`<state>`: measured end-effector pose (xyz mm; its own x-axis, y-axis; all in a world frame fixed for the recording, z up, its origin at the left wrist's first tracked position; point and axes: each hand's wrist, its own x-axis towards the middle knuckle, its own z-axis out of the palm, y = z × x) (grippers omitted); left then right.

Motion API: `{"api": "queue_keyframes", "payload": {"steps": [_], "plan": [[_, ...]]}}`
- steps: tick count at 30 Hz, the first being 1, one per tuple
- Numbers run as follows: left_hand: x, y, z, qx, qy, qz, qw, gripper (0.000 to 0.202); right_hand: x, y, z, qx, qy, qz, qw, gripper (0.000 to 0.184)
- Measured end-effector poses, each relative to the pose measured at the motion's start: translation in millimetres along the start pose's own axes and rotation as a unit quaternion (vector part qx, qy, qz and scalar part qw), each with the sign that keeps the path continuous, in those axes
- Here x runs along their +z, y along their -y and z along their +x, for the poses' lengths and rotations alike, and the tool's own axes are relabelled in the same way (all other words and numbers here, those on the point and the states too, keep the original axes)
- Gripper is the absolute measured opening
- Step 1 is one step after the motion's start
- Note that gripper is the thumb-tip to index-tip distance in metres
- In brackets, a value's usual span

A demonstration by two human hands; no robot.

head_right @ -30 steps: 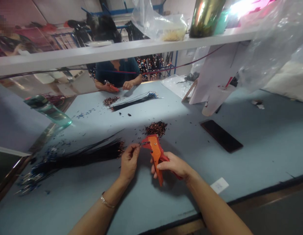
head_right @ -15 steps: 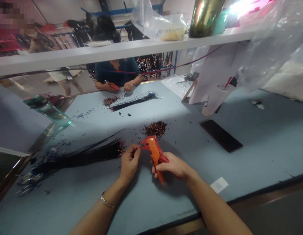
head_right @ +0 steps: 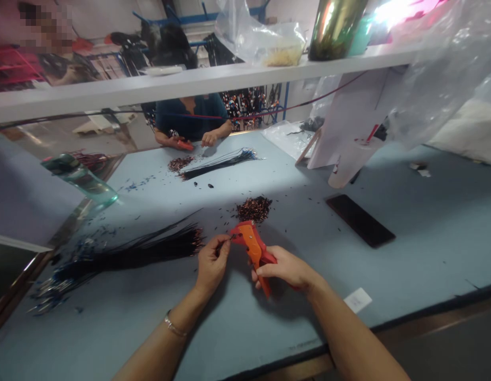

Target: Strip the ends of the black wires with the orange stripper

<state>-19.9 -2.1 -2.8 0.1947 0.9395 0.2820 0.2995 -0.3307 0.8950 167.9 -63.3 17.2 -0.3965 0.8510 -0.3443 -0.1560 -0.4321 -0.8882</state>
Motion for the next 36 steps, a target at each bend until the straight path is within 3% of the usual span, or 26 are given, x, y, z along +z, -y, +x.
{"api": "queue_keyframes", "payload": {"steps": [17, 36], "plan": [[-1.4, 0.4, 0.7, -0.025, -0.006, -0.028, 0.999, 0.022, 2.5, -2.8, 2.5, -0.02, 0.01, 0.0, 1.0, 0.031], [-2.0, 3.2, 0.6, -0.031, 0.02, -0.034, 0.999, 0.022, 4.3, -7.5, 5.7, -0.017, -0.031, -0.06, 0.998, 0.036]]}}
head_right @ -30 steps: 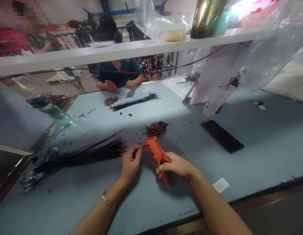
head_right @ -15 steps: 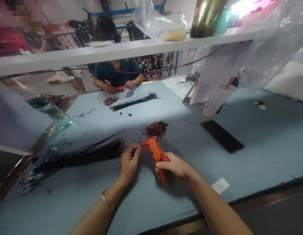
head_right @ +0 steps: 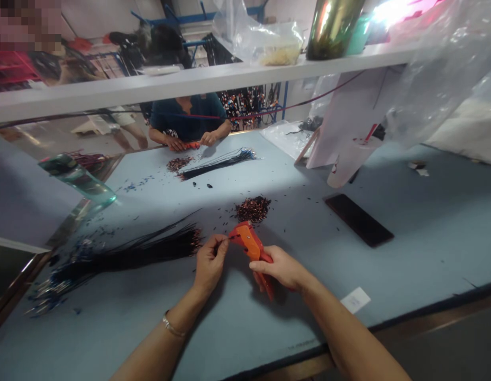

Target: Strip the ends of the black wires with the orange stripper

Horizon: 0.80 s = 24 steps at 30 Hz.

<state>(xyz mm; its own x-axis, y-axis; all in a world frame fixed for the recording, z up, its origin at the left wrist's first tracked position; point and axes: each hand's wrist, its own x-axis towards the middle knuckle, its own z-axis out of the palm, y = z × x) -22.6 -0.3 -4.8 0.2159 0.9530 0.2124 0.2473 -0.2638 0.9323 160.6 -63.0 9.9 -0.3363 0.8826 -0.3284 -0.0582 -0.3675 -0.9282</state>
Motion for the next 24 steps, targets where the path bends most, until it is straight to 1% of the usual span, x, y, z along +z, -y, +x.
{"api": "queue_keyframes", "payload": {"steps": [7, 13, 21, 24], "plan": [[-0.1, -1.6, 0.4, -0.002, 0.0, -0.003, 1.0, 0.021, -0.2, 0.6, 0.5, -0.011, 0.003, -0.016, 1.0, 0.037], [-0.1, -1.9, 0.7, 0.004, -0.006, -0.002, 1.0, 0.021, 0.9, 0.4, 0.1, -0.005, -0.005, -0.032, 0.999, 0.037], [-0.4, -1.4, 0.5, -0.006, -0.008, -0.012, 1.0, 0.022, 3.4, -2.6, 4.4, -0.009, -0.032, -0.045, 0.998, 0.04], [-0.3, -0.3, 0.8, 0.001, -0.008, -0.009, 1.0, 0.021, 2.2, -2.3, 5.1, -0.016, -0.01, -0.032, 0.999, 0.04]]}}
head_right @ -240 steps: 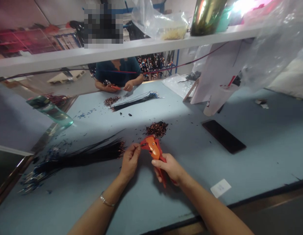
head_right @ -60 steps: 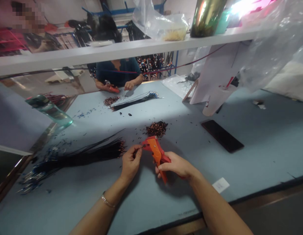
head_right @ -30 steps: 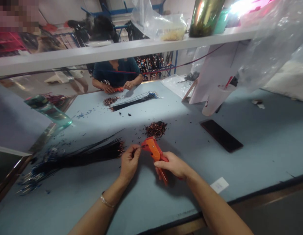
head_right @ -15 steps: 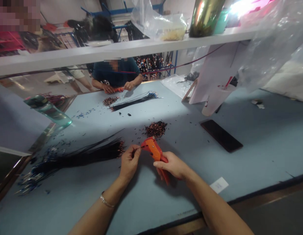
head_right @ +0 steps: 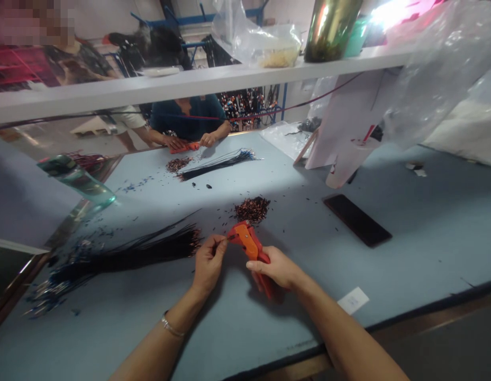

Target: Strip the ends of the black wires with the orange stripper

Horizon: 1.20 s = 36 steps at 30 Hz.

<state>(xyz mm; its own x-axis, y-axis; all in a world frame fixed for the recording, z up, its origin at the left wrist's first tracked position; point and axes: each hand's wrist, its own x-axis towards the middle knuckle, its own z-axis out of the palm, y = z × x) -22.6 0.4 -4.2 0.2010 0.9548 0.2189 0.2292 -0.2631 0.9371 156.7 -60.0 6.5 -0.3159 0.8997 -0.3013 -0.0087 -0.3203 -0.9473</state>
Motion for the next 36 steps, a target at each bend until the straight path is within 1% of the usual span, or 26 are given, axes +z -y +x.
{"api": "queue_keyframes", "payload": {"steps": [4, 9, 13, 17, 20, 26, 30, 36], "plan": [[0.4, 1.8, 0.2, -0.003, 0.001, 0.015, 1.0, 0.021, -1.1, 1.9, -0.7, -0.005, 0.024, 0.014, 1.0, 0.038], [0.1, 2.1, 0.0, -0.009, 0.0, 0.021, 1.0, 0.022, -0.4, 3.6, -1.9, -0.003, 0.019, 0.035, 0.999, 0.036], [0.1, -1.5, 0.1, -0.013, 0.001, 0.017, 1.0, 0.024, -1.2, 3.4, -2.7, -0.002, 0.024, 0.03, 0.999, 0.038], [0.0, -3.8, 0.5, -0.003, 0.015, 0.01, 1.0, 0.023, -3.4, 2.2, -4.8, 0.012, 0.023, 0.038, 0.999, 0.038], [-0.5, -3.4, 0.8, 0.001, 0.024, 0.005, 1.0, 0.023, -5.4, 1.8, -7.0, 0.01, 0.02, 0.043, 0.999, 0.037], [-1.3, -3.1, 0.7, -0.001, 0.036, -0.005, 0.999, 0.023, -9.6, 2.8, -8.1, 0.013, 0.035, 0.004, 0.999, 0.038], [-1.9, -4.1, 0.6, -0.003, 0.036, -0.019, 0.999, 0.023, -9.6, 2.4, -7.0, -0.004, 0.025, -0.023, 0.999, 0.039], [-3.1, -3.1, 0.5, -0.005, 0.041, -0.032, 0.999, 0.024, -6.7, 3.2, -6.3, -0.01, 0.018, -0.05, 0.999, 0.039]]}}
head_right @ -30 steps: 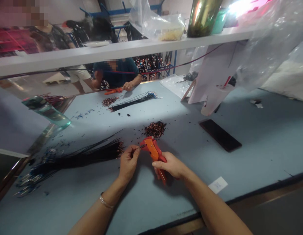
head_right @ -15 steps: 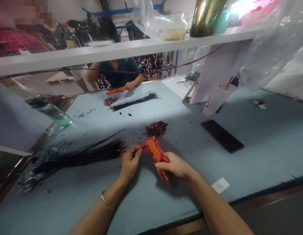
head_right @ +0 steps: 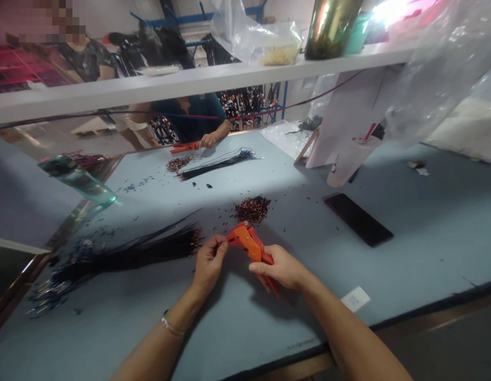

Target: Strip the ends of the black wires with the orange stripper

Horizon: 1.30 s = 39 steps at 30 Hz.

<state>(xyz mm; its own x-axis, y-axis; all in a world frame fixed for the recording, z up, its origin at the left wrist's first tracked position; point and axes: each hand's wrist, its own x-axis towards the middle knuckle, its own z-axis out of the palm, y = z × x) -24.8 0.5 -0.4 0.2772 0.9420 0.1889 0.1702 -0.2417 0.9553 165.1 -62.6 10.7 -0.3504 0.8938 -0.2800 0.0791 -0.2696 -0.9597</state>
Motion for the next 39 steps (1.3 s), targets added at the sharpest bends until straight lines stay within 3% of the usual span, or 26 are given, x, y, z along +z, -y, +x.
{"api": "queue_keyframes", "payload": {"steps": [28, 39], "plan": [[1.0, 7.4, 1.4, -0.023, -0.031, -0.036, 0.999, 0.02, 20.5, -0.5, 4.1, 0.006, -0.103, 0.001, 0.995, 0.034], [0.1, 4.5, 2.2, -0.037, -0.038, -0.036, 0.998, 0.023, 17.9, -8.7, 8.6, 0.0, -0.069, 0.048, 0.996, 0.038]]}}
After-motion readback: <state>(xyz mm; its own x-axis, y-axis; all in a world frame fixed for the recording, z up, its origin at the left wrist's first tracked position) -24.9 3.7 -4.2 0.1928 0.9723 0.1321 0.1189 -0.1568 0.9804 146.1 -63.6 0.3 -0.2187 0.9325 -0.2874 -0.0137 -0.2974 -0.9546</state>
